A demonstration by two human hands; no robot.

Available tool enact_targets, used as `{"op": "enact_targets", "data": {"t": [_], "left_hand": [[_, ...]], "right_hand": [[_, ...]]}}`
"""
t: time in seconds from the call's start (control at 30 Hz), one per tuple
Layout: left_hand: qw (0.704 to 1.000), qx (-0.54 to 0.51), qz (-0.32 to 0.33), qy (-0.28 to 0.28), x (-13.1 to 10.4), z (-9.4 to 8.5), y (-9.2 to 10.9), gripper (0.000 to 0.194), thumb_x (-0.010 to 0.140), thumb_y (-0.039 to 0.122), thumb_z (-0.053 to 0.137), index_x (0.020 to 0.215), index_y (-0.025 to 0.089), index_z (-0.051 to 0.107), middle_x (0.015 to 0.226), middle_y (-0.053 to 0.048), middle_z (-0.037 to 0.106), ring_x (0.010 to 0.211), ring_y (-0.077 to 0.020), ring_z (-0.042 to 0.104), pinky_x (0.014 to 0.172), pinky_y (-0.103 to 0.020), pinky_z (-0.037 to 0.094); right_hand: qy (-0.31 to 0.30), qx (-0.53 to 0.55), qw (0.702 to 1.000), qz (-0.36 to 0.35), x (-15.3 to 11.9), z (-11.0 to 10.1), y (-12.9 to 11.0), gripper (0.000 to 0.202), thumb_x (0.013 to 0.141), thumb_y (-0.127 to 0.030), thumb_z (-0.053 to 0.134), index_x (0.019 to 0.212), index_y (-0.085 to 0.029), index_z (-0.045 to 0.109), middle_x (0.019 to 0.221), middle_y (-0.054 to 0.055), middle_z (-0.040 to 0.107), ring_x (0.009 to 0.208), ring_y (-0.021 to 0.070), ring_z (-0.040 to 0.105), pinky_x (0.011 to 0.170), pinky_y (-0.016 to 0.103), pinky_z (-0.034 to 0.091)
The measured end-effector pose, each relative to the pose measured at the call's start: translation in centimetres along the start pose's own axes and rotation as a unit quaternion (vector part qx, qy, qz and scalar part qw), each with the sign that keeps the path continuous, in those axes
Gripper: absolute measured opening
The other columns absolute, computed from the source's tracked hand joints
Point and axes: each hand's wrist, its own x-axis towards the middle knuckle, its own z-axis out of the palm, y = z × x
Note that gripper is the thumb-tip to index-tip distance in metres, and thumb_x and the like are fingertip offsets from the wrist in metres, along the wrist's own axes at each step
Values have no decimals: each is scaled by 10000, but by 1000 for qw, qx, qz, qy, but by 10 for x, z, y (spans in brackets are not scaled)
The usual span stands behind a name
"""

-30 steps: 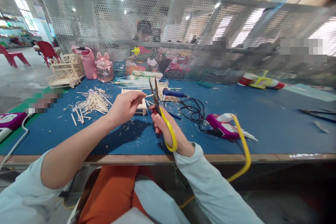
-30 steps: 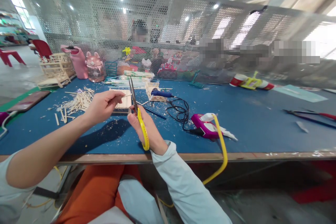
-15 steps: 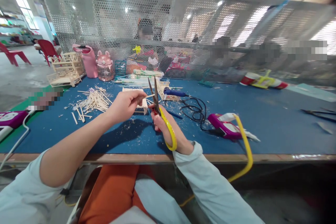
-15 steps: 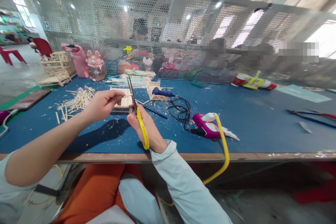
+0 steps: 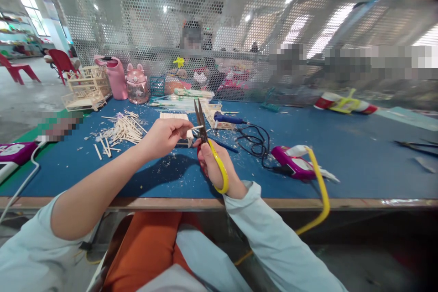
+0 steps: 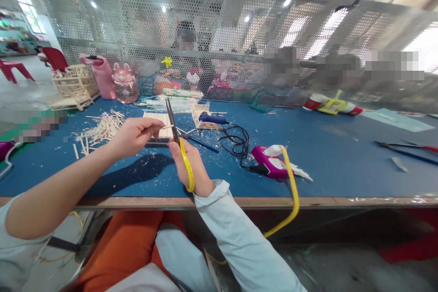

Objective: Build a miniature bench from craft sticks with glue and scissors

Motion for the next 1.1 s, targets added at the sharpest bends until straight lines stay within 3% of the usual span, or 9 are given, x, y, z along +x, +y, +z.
{"op": "enact_targets", "data": {"t": [0.1,0.23,0.4,0.67,0.77,0.87,0.93,1.03,1.1], "left_hand": [[1000,20,6,12,0,0,-6,256,825,127,427,942,152,653,705,-26,677,650,-120,607,652,-243,487],[996,72,-34,28,-2,-4,-23,283,840,140,406,1006,131,636,766,-59,691,709,-138,625,699,-261,488],[990,129,-62,0,-2,-11,-41,308,828,141,423,1045,115,640,996,-120,698,894,-182,639,805,-296,483],[973,205,-16,-103,8,1,-46,257,843,208,480,984,190,695,905,-87,720,857,-208,633,772,-324,472],[981,190,-6,-27,4,-3,-50,293,848,167,433,1027,178,665,894,-85,698,854,-187,609,781,-309,457],[977,155,-49,139,-2,-17,-54,297,857,174,388,1047,165,617,902,-74,662,840,-169,578,774,-290,438],[959,132,-133,212,-6,-25,-59,224,859,242,417,947,156,604,795,-44,627,726,-152,543,690,-264,417],[932,103,-278,207,-9,-29,-68,191,827,302,473,682,179,493,567,35,460,551,-115,414,556,-241,332],[928,81,-323,169,-10,-25,-72,266,815,326,486,602,193,398,525,54,385,525,-106,365,530,-242,289]], "right_hand": [[41,-56,997,-26,6,-8,-3,439,830,-600,415,883,-187,554,682,16,531,598,136,464,553,264,389],[76,-181,981,8,16,-45,4,464,676,-457,644,1029,-174,540,724,1,567,597,132,479,579,260,389],[-35,-363,930,49,15,-91,22,368,676,-219,556,1039,-160,580,679,-5,591,601,138,528,601,246,400],[-140,-526,839,17,31,-87,24,388,780,-239,528,1139,-122,613,1109,168,635,995,270,594,831,327,430],[-97,-517,850,-34,56,-90,14,385,818,-278,495,1174,-175,599,1201,128,601,1063,257,562,874,325,411],[5,-525,850,48,90,-95,19,365,844,-217,427,1160,-185,607,1178,116,612,1066,233,558,873,308,402],[21,-532,842,82,109,-97,33,410,809,-234,493,1202,-153,578,1209,158,584,1099,275,537,870,347,406],[17,-533,838,113,122,-94,56,428,783,-282,549,1198,-183,586,1182,164,597,1077,297,550,856,400,414],[29,-534,836,123,122,-93,67,426,787,-333,551,1184,-185,597,1186,172,590,1086,300,547,861,410,409]]}}
